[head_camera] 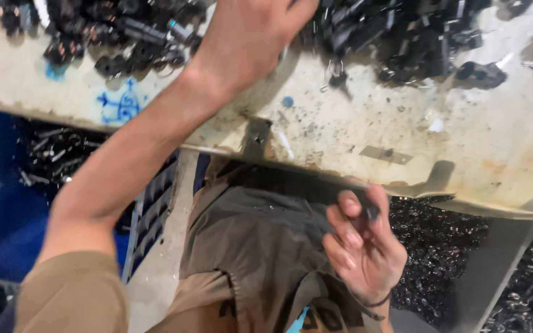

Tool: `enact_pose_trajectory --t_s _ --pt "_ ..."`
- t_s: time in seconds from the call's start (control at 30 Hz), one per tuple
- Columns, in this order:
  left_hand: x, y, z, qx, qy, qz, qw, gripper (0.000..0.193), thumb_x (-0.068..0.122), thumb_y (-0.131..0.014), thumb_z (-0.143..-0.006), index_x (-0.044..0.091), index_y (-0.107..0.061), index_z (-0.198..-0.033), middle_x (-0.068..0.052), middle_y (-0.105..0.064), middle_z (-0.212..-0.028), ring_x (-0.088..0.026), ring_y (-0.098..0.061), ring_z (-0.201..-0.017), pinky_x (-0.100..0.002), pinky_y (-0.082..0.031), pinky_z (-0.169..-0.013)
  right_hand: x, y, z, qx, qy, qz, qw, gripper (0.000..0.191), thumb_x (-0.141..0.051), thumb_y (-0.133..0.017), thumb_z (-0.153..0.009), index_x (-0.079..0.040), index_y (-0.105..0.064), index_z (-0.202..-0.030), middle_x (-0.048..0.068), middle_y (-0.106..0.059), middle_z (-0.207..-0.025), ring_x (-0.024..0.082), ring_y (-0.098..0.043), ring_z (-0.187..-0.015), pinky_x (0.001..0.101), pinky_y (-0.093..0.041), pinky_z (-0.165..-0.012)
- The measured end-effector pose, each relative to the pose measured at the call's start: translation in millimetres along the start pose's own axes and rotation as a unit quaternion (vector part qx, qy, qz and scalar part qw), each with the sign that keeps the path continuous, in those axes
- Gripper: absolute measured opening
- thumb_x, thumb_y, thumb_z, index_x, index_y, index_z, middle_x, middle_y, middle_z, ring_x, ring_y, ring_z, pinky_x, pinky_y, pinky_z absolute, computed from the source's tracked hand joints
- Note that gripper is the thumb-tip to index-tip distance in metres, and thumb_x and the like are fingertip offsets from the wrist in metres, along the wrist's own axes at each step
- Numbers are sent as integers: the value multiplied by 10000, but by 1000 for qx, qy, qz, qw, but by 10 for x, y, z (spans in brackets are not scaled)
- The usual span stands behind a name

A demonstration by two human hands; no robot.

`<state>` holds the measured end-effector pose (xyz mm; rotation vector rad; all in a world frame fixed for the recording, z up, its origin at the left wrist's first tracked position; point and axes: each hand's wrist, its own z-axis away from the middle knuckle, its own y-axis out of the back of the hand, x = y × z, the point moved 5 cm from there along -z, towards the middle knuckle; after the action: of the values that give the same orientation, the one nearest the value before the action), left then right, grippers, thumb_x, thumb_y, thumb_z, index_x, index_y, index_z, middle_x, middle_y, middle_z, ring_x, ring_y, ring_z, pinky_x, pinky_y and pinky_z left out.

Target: The person picks black cylindrical metal parts one at a time from a workbench, wipes and polishes each part with a gray cloth held in one hand, and places the finished parts into a bin below the bench. The person repeats this wiping cycle continuously across the episode.

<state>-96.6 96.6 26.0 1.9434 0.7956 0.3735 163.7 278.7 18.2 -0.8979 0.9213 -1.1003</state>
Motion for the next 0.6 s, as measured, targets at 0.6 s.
enact_pose_trajectory --t_s 0.6 --pt "1370 931 742 -47 255 770 583 443 222 -751 -928 38 -591 -1298 -69 -580 -933 -165 -559 -754 -324 -459 -675 -265 16 -9 -2 250 364 897 175 -232 -692 -1110 -69 -632 -1100 96 -653 -1025 131 -558 -833 193 -482 -578"
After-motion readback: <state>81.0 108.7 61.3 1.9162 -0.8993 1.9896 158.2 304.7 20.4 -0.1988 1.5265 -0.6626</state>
